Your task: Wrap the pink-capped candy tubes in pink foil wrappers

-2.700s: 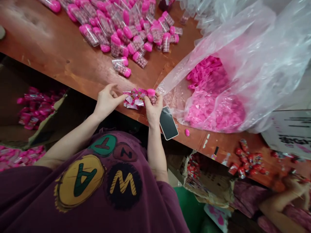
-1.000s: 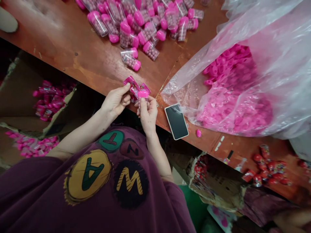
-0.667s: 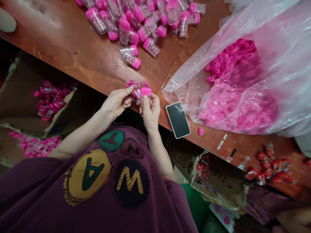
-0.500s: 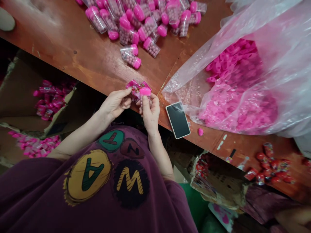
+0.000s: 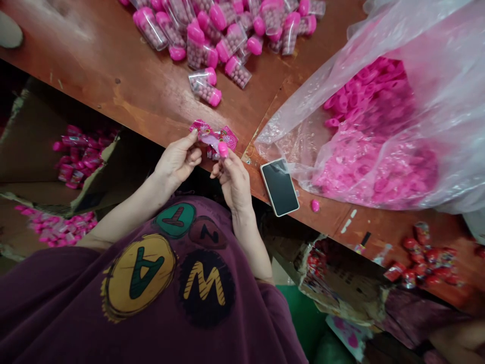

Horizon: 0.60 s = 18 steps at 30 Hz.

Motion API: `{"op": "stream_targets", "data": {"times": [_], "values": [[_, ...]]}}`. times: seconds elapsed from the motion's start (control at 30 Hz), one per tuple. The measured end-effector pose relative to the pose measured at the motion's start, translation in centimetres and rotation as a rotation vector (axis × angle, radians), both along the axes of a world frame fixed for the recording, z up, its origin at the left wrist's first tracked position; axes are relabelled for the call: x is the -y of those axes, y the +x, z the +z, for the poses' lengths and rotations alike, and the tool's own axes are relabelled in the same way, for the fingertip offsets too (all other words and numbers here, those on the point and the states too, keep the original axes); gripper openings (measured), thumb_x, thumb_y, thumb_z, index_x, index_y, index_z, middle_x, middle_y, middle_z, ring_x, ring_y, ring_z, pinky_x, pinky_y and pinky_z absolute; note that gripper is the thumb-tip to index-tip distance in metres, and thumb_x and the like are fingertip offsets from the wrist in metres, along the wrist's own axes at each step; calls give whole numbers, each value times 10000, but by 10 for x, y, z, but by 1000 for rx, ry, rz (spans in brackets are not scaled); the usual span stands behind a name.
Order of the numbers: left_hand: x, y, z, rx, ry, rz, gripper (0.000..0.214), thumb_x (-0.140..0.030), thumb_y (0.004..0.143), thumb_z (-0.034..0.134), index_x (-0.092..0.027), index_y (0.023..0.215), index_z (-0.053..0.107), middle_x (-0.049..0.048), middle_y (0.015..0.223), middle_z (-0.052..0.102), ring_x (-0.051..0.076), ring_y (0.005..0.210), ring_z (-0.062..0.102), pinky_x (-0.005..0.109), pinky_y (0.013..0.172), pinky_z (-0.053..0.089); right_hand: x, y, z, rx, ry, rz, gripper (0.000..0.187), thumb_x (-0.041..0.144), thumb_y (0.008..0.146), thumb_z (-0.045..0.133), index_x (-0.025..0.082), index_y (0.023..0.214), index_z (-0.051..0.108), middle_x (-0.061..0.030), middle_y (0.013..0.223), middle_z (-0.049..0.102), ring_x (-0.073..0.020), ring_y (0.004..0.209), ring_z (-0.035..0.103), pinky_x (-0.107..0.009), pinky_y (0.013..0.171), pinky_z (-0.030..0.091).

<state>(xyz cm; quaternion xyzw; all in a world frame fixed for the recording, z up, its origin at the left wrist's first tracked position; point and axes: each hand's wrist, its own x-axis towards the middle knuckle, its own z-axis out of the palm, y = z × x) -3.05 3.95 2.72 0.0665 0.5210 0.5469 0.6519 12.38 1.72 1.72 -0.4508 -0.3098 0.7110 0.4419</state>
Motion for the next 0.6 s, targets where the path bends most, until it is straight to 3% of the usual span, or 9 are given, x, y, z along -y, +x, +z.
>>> {"op": "stream_targets", "data": {"times": [0.1, 0.3, 0.6], "values": [[3, 1, 0, -26, 7, 12, 463, -424, 947, 839, -183, 677, 549, -66, 548, 518, 25, 415, 412, 202, 412, 285, 4, -1, -2, 61, 57, -39, 503, 527, 830, 872, 278, 1214, 662, 62, 808, 605, -89, 645, 567, -246, 619, 543], [8, 6, 3, -87, 25, 16, 433, -470, 957, 820, -188, 720, 593, -76, 483, 484, 42, 412, 424, 206, 433, 312, 10, -6, -9, 248, 189, -115, 518, 541, 882, 851, 327, 1268, 579, 71, 825, 596, -48, 457, 445, -227, 415, 409], [12, 14, 7, -195, 58, 17, 474, -536, 947, 807, -202, 698, 582, -65, 493, 511, 53, 429, 452, 223, 453, 324, 17, -18, -6, 268, 115, -135, 607, 607, 866, 845, 320, 1275, 502, 67, 832, 626, -35, 412, 384, -213, 333, 311]]}}
